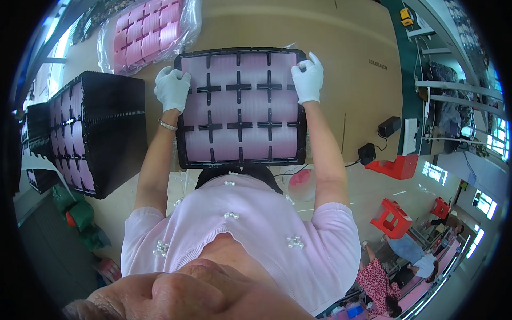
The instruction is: Assembling protective components by placing pink foam inserts and white divider strips into black plastic trays.
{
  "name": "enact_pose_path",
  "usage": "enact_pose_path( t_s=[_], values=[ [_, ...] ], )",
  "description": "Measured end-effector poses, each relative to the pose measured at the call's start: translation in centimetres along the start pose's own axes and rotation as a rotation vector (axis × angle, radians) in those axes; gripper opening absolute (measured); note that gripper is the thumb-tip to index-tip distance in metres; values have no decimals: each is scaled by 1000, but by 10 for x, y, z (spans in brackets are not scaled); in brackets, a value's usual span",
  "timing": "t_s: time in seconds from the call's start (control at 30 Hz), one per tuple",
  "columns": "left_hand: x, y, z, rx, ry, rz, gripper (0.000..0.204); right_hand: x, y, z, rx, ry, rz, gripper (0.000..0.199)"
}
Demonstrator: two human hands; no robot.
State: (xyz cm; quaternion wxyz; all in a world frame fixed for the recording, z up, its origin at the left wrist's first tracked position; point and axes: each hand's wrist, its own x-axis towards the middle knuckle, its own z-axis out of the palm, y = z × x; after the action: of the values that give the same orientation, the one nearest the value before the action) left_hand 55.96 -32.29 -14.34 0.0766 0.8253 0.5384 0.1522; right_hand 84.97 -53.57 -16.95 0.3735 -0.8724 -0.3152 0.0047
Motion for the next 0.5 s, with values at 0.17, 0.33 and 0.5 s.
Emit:
enact_pose_path(
  t_s=[0.17, 0.33, 0.5],
  values=[
    [-2, -3, 2, -24, 20, 17, 21, 2, -2, 2, -24, 17, -34, 14],
    [1, 1, 4, -30, 22, 29, 21, 0, -9, -2, -35, 11, 59, 13],
    [1, -2, 2, -17, 17, 31, 21, -2, -7, 4, -55, 31, 33, 14]
  ],
)
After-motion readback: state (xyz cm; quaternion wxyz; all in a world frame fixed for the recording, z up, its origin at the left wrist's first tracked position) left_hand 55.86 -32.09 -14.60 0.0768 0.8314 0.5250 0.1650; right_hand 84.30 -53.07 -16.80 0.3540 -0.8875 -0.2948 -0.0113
